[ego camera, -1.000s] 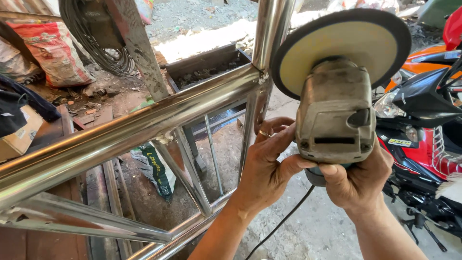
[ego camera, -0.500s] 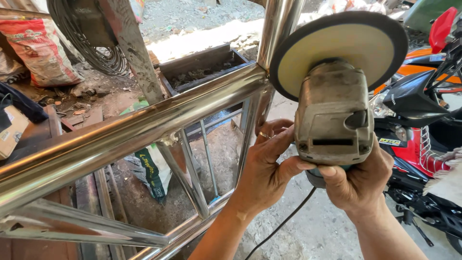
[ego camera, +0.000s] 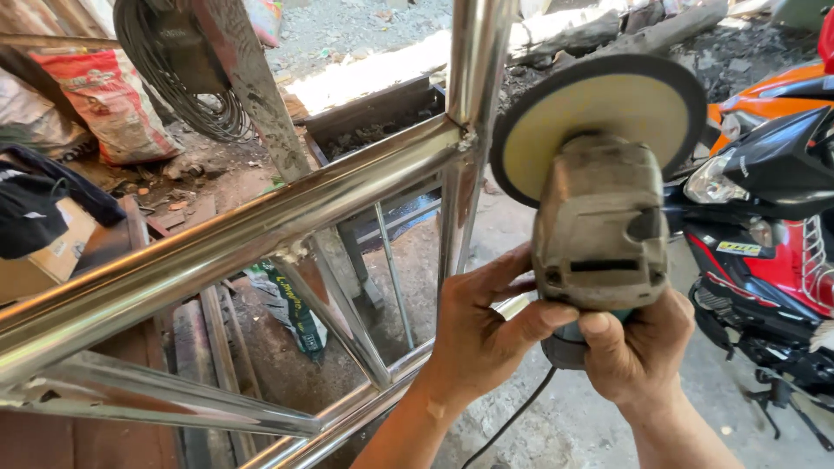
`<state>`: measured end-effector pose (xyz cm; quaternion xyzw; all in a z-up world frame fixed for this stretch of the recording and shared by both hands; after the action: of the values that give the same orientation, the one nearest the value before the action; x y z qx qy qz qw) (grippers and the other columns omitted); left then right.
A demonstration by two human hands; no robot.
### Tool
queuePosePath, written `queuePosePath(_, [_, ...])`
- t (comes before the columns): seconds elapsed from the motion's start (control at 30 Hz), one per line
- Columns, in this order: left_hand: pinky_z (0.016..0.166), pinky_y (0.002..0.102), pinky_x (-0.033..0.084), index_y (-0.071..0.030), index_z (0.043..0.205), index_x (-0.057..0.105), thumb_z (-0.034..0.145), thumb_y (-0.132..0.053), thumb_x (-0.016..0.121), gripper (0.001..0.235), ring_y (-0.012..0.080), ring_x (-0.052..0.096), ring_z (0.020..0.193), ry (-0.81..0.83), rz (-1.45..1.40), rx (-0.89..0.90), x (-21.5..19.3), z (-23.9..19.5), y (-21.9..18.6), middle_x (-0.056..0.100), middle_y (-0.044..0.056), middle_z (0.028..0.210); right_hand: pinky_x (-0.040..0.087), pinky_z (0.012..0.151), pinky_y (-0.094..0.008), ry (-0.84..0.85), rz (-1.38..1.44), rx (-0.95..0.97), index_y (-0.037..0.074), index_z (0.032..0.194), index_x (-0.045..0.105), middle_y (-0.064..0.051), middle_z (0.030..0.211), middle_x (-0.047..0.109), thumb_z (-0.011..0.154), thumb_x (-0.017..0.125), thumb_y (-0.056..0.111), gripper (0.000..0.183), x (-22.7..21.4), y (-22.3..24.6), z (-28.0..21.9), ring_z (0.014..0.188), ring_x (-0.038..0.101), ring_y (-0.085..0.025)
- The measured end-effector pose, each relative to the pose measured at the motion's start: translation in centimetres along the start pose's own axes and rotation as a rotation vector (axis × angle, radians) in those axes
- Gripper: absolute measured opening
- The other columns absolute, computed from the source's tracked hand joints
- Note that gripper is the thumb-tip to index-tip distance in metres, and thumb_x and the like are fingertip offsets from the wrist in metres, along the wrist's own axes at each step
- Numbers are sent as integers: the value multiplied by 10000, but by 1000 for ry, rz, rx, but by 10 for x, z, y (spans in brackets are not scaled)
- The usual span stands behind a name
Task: Grinding and polishing the welds on a stainless steel railing using an angle grinder.
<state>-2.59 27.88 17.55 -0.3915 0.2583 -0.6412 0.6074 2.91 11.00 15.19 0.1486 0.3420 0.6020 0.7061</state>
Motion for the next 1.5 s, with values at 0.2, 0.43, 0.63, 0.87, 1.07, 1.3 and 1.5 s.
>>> queuePosePath(0.2, [866,315,640,15,1336,634,885,-224,750,523,175,697,931,-37,-93,-52,0,-1,4,752,147,1142,502,678,-264,79,67,5,-73,1191,568,-105,931,701,885,647,343,523,4,8,10,721,587,-146])
queuePosePath(0.43, [803,302,640,7,1348,628,891,-230,752,529,163,713,838,-72,1,8,-1,-4,6,773,141,1035,512,668,-259,122,69,-12,-73,1242,566,-100,933,716,863,659,336,565,4,7,12,711,601,-145])
queuePosePath(0.63, [857,340,669,3,1342,625,881,-278,754,555,197,741,896,-69,-7,-19,-2,-2,3,766,154,1109,510,679,-246,98,136,16,-36,1100,584,-81,915,697,888,642,365,458,7,0,9,725,593,-126])
queuePosePath(0.87, [869,336,654,8,1350,621,892,-264,739,545,198,740,910,-70,19,-40,4,-6,-7,769,147,1068,513,682,-272,110,104,61,-46,1123,585,-90,908,700,891,619,399,503,4,8,3,716,598,-143])
queuePosePath(1.07, [890,375,608,-22,1309,641,945,-345,675,488,218,721,964,-77,85,-99,13,-17,-17,735,107,1129,528,682,-280,121,219,250,-30,1126,639,-91,944,744,885,644,353,453,-2,5,-16,746,627,-147])
queuePosePath(1.3, [736,317,624,-5,1219,703,917,-318,689,435,174,721,737,-129,177,-72,13,-14,-24,786,106,908,543,726,-300,155,267,386,-27,1164,677,-105,985,767,866,667,311,451,-5,12,-13,800,637,-164])
queuePosePath(1.5, [703,314,625,-18,1196,715,914,-332,690,423,167,714,719,-134,147,-96,10,-14,-28,784,105,888,538,694,-313,133,241,425,-44,1126,674,-126,957,762,869,650,349,470,-5,23,-12,782,640,-175])
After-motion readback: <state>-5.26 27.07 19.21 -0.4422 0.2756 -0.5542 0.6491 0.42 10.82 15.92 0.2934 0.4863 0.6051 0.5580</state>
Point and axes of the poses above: each hand's wrist, its own z-axis towards the middle knuckle, its own x-axis out of the palm, y = z × x, the point moved 1 cm from there along z, towards the middle knuckle
